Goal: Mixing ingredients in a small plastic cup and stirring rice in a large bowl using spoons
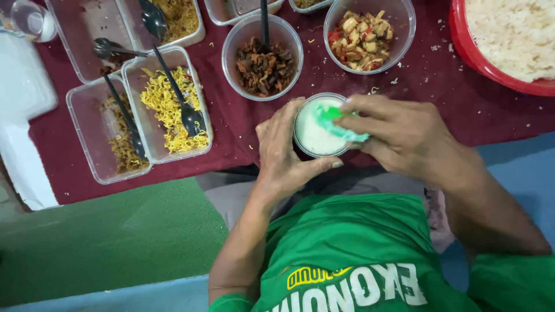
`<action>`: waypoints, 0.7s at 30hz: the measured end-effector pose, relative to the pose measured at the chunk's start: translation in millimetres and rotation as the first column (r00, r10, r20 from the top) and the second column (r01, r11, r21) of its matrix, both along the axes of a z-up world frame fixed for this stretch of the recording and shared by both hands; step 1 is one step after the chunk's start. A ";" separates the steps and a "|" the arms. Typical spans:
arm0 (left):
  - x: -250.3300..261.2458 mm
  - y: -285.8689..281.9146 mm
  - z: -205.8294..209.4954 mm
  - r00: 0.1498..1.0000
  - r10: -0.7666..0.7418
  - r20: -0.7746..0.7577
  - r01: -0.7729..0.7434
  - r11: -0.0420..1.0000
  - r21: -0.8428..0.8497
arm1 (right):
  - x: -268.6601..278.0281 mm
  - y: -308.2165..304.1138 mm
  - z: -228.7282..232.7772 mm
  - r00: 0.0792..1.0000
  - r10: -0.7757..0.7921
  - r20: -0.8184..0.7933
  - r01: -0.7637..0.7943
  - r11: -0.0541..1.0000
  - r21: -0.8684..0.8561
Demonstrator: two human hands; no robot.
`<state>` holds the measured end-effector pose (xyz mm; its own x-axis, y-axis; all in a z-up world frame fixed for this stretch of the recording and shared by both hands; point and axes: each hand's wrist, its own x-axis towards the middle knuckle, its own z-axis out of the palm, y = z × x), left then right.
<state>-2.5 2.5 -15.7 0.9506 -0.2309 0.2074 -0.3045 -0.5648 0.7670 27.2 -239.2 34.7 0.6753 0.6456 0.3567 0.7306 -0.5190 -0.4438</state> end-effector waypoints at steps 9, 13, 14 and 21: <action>-0.1 -2.0 10.6 1.000 0.009 -0.014 -0.009 1.000 0.006 | -36.5 16.8 -10.9 0.900 -0.435 0.022 0.436 0.898 -0.057; -2.3 -1.3 10.1 0.999 0.013 -0.030 -0.013 1.000 0.005 | -29.7 17.3 -15.2 0.928 -0.372 0.013 0.373 0.928 -0.026; -2.5 -1.2 10.1 0.999 0.015 -0.031 -0.015 1.000 0.004 | -24.8 16.0 -17.9 0.931 -0.365 0.026 0.365 0.929 -0.061; -2.0 -1.8 2.8 1.000 0.015 0.012 -0.015 0.999 0.028 | 2.8 22.5 3.4 0.947 -0.245 0.205 0.280 0.947 -0.158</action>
